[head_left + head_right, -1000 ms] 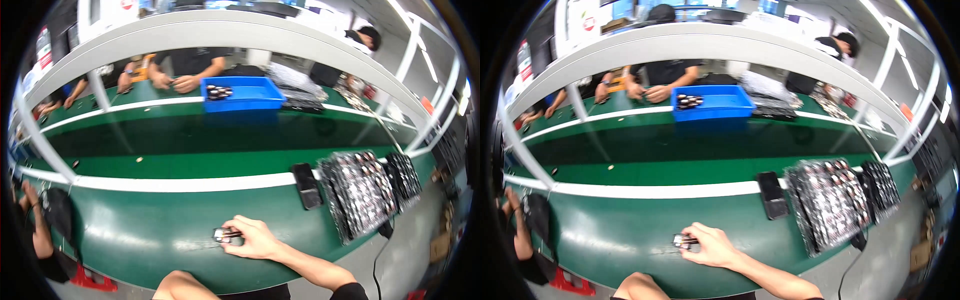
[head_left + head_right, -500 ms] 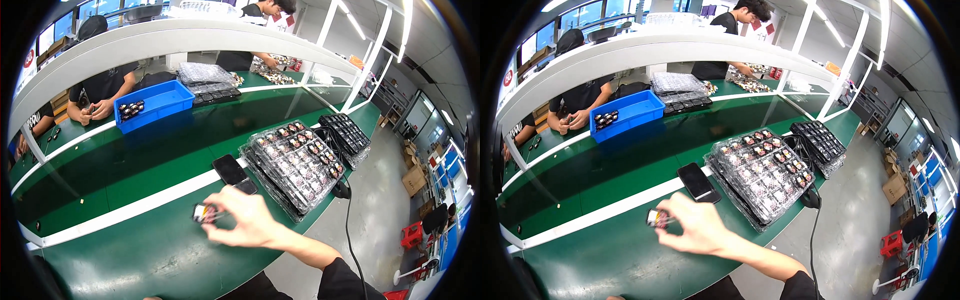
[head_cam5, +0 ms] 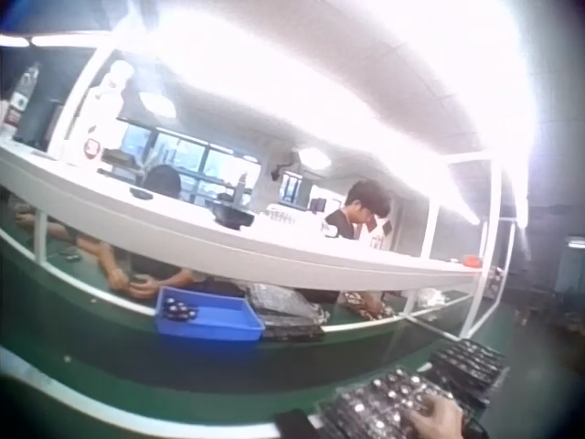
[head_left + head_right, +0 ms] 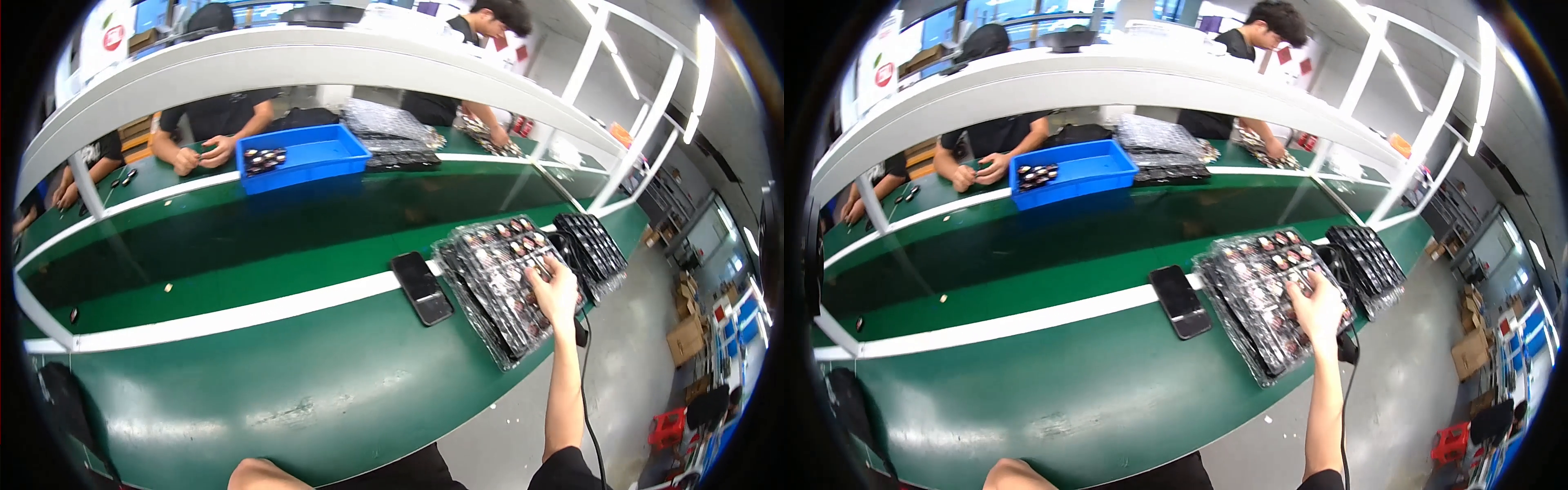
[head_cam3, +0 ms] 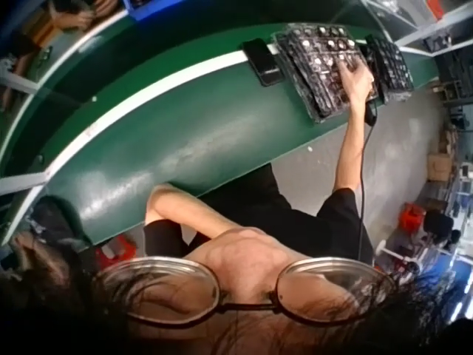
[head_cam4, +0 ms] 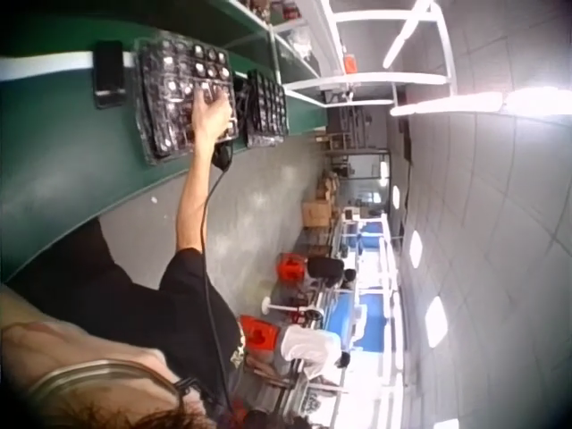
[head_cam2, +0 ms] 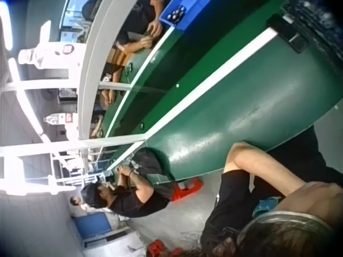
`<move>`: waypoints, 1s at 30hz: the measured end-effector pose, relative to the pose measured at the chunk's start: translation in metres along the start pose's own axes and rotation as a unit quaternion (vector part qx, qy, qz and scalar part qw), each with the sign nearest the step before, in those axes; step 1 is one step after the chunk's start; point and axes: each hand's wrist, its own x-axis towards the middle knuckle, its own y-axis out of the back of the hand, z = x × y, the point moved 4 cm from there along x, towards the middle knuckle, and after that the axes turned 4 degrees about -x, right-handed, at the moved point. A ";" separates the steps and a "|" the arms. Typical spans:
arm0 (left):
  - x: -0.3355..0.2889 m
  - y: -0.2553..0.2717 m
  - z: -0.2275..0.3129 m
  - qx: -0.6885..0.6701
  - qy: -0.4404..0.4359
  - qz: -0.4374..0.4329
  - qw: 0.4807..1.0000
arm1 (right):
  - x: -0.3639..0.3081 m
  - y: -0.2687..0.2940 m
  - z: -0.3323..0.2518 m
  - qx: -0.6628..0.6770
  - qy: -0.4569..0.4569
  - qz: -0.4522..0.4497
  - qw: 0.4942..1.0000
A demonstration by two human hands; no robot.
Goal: The recorder uses tweezers to assemble small electronic components, likely internal parts of a smartwatch, on a green assembly line table.
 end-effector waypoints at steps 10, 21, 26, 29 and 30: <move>-0.097 -0.087 0.153 0.423 0.151 0.378 0.809 | -0.074 0.033 -0.170 0.307 0.124 -0.229 0.915; -0.091 -0.150 0.201 0.510 0.215 0.457 0.696 | -0.163 -0.083 -0.303 0.306 0.378 -0.312 0.816; -0.097 -0.154 0.208 0.503 0.215 0.475 0.689 | -0.175 -0.087 -0.302 0.346 0.384 -0.249 0.819; -0.101 -0.147 0.210 0.495 0.205 0.477 0.696 | -0.175 -0.090 -0.299 0.380 0.337 -0.290 0.811; -0.102 -0.146 0.212 0.492 0.204 0.478 0.698 | -0.175 -0.090 -0.299 0.379 0.332 -0.291 0.813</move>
